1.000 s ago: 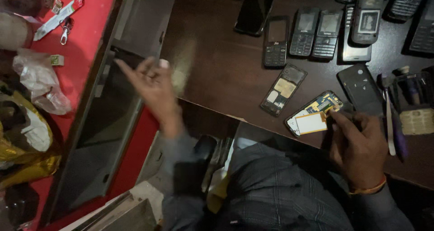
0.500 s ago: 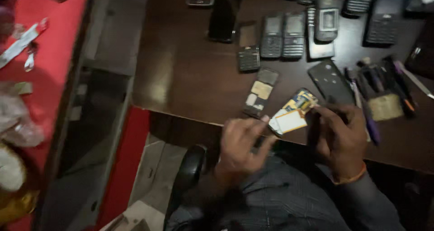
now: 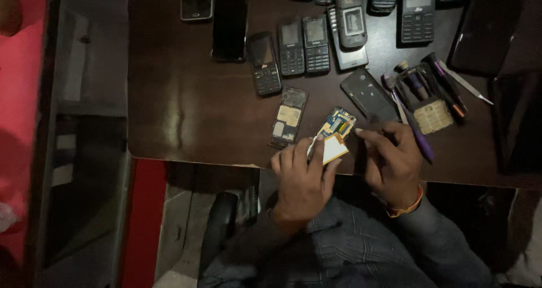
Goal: The person works at a table covered with old mobile phones, picks up a phone, removes its back cover and battery, then uses a pry tool to lift and separate the motherboard from the housing, holding the board and battery on the table while prying at its edges.
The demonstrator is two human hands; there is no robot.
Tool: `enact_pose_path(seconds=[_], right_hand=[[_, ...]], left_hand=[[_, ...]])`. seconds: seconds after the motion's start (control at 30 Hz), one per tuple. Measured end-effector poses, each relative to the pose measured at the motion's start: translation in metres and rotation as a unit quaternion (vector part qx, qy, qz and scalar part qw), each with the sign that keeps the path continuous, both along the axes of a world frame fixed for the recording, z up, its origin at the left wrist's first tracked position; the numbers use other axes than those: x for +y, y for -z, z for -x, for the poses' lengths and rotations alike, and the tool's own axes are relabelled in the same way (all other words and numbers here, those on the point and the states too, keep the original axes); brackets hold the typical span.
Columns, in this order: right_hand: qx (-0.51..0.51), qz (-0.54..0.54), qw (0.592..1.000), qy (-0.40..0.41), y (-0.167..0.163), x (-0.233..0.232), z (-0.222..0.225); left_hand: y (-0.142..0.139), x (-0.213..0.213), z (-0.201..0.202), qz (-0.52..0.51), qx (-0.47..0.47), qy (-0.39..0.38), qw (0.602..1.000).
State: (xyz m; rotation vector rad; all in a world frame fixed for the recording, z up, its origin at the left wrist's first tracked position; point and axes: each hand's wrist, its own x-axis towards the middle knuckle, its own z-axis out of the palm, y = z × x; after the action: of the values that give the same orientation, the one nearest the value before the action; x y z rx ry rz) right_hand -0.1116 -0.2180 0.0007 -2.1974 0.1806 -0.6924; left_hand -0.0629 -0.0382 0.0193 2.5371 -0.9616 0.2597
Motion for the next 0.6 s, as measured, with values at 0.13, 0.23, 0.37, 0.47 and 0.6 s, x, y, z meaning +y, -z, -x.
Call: enact_pose_path(seconds=[0.13, 0.23, 0.37, 0.47, 0.6], right_hand=[[0.003, 0.001, 1.000, -0.008, 0.001, -0.001, 0.001], [0.025, 0.009, 1.000, -0.011, 0.001, -0.004, 0.001], [0.023, 0.001, 0.999, -0.025, -0.004, -0.006, -0.001], [0.025, 0.037, 0.998, -0.046, -0.010, -0.008, -0.007], [0.065, 0.129, 0.986, -0.079, -0.017, -0.012, -0.021]], left_hand=[[0.002, 0.003, 0.001, -0.004, -0.033, 0.011, 0.999], [0.003, 0.004, 0.002, 0.001, -0.034, 0.022, 0.999], [0.002, 0.006, 0.000, 0.010, -0.022, 0.045, 0.999], [0.000, 0.010, -0.004, 0.036, -0.023, 0.059, 0.997], [-0.003, 0.018, -0.005, 0.040, -0.032, 0.087, 0.995]])
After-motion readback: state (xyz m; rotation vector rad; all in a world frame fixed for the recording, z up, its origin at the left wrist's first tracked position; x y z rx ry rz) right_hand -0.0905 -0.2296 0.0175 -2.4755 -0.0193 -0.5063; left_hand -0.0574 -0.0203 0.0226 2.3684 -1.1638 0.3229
